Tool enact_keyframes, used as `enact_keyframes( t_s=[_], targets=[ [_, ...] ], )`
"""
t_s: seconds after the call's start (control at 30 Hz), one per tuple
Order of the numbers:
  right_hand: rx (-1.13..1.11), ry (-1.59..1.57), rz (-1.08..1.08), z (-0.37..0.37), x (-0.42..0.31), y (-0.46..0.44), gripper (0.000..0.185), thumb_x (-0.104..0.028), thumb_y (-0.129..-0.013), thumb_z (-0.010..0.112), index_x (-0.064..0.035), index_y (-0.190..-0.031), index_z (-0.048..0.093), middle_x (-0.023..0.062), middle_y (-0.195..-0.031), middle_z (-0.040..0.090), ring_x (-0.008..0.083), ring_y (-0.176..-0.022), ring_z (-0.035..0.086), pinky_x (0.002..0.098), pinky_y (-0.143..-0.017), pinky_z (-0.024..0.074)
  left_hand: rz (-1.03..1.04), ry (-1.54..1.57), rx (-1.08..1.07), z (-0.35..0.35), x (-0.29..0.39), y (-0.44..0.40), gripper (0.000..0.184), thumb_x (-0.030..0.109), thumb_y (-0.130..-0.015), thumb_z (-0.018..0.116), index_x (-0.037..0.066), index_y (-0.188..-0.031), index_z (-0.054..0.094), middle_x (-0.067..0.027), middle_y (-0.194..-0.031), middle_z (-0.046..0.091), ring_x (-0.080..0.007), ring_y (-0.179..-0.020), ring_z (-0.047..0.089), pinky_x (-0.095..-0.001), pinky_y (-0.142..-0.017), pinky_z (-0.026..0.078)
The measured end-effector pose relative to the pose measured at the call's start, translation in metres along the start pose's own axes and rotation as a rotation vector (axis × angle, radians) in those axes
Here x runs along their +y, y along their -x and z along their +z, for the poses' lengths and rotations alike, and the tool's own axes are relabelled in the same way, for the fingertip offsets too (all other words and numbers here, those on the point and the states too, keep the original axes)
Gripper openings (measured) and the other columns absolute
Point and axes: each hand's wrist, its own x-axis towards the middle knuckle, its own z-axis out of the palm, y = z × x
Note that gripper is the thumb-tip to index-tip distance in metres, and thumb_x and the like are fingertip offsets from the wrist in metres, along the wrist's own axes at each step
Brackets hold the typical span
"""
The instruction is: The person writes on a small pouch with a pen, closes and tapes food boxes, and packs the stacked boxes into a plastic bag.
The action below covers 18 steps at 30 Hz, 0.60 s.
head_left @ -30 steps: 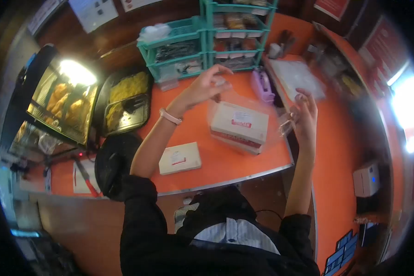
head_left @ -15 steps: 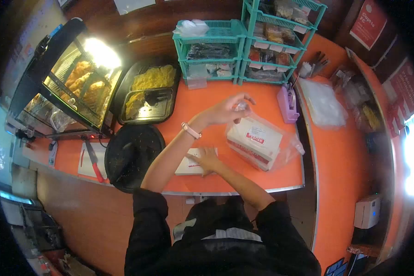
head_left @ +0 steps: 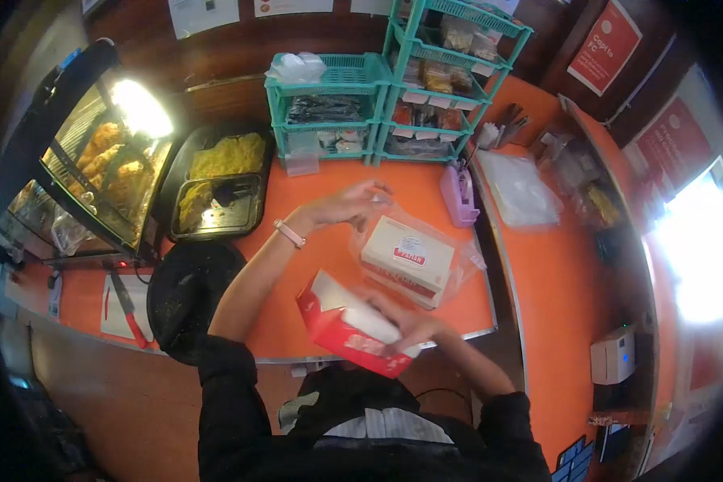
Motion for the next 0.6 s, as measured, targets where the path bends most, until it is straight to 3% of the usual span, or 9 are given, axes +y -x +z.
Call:
enact_keyframes(
  t_s=[0.03,0.13,0.23,0.3,0.4,0.43,0.47,0.53,0.6],
  targets=[
    [0.034,0.179,-0.055,-0.015,-0.031,0.01,0.117,-0.024,-0.051,0.076,-0.0067,-0.144,0.007,0.0143,-0.141,0.024,0.0281,-0.132,0.022,0.0393,-0.108,0.0186,0.018,0.111,0.022,0.0,0.0,0.001,0.042,0.027,-0.089,0.058,0.01,-0.124,0.041,-0.002,-0.112,0.056,-0.0079,-0.069,0.056,-0.024,-0.06,0.048],
    [0.235,0.232,-0.137,-0.051,-0.065,0.025,0.126,-0.028,-0.045,0.079,-0.0029,-0.143,0.004,0.017,-0.143,0.019,0.0282,-0.135,0.018,0.038,-0.11,0.0153,0.122,0.252,0.02,-0.008,-0.027,-0.004,0.049,0.026,-0.088,0.058,0.011,-0.13,0.039,-0.0009,-0.109,0.056,-0.0065,-0.08,0.056,-0.0238,-0.064,0.049],
    [0.465,0.157,-0.317,-0.084,-0.043,0.004,0.124,-0.029,-0.045,0.08,-0.004,-0.142,0.008,0.0197,-0.137,0.022,0.0322,-0.132,0.021,0.0412,-0.107,0.0193,0.219,0.338,0.019,-0.009,-0.038,-0.003,0.048,0.019,-0.09,0.055,0.012,-0.134,0.036,0.0003,-0.108,0.057,-0.0063,-0.087,0.055,-0.0236,-0.067,0.048],
    [0.818,0.646,-0.448,-0.103,-0.025,-0.014,0.123,-0.024,-0.048,0.081,-0.0021,-0.142,0.004,0.0182,-0.141,0.016,0.0295,-0.135,0.014,0.0402,-0.109,0.0139,0.217,0.452,0.02,-0.003,-0.03,0.007,0.046,0.009,-0.092,0.049,0.014,-0.135,0.035,0.0009,-0.102,0.058,-0.007,-0.087,0.054,-0.0235,-0.069,0.047],
    [0.888,0.757,-0.387,-0.112,-0.003,-0.011,0.119,-0.026,-0.049,0.08,-0.0028,-0.141,0.008,0.0194,-0.137,0.021,0.0335,-0.131,0.019,0.0429,-0.108,0.0161,0.144,0.438,0.123,-0.002,-0.027,0.003,0.041,0.007,-0.092,0.048,0.014,-0.131,0.037,0.0004,-0.096,0.058,-0.0065,-0.075,0.052,-0.0231,-0.065,0.045],
    [0.904,0.79,-0.36,-0.112,0.005,-0.004,0.112,-0.028,-0.047,0.082,-0.0075,-0.138,0.02,0.0212,-0.123,0.029,0.0373,-0.122,0.029,0.047,-0.101,0.0271,0.144,0.443,0.129,0.003,-0.022,0.002,0.041,0.007,-0.092,0.048,0.014,-0.131,0.037,0.0004,-0.096,0.058,-0.0065,-0.075,0.052,-0.0231,-0.065,0.045],
    [0.897,0.789,-0.36,-0.11,0.012,0.006,0.112,-0.028,-0.047,0.082,-0.0075,-0.138,0.02,0.0212,-0.123,0.029,0.0373,-0.122,0.029,0.047,-0.101,0.0271,0.146,0.456,0.169,0.006,-0.016,-0.001,0.04,0.006,-0.092,0.048,0.014,-0.13,0.039,-0.0005,-0.101,0.058,-0.0057,-0.075,0.052,-0.0221,-0.064,0.044],
    [0.726,0.81,-0.146,-0.101,0.014,0.024,0.106,-0.025,-0.046,0.081,-0.0104,-0.137,0.027,0.0221,-0.122,0.032,0.0399,-0.12,0.032,0.0475,-0.101,0.0285,0.146,0.469,0.209,0.008,-0.013,-0.008,0.039,0.006,-0.091,0.048,0.014,-0.128,0.041,-0.0015,-0.106,0.058,-0.0048,-0.075,0.052,-0.0211,-0.063,0.043],
    [0.666,0.845,-0.098,-0.101,0.004,0.035,0.104,-0.025,-0.045,0.08,-0.0123,-0.136,0.031,0.0215,-0.121,0.035,0.0404,-0.119,0.034,0.0484,-0.1,0.0293,0.114,0.461,0.181,0.007,-0.01,-0.014,0.036,0.006,-0.092,0.048,0.013,-0.125,0.04,-0.0031,-0.107,0.058,-0.0053,-0.073,0.052,-0.0202,-0.064,0.043]
  ],
)
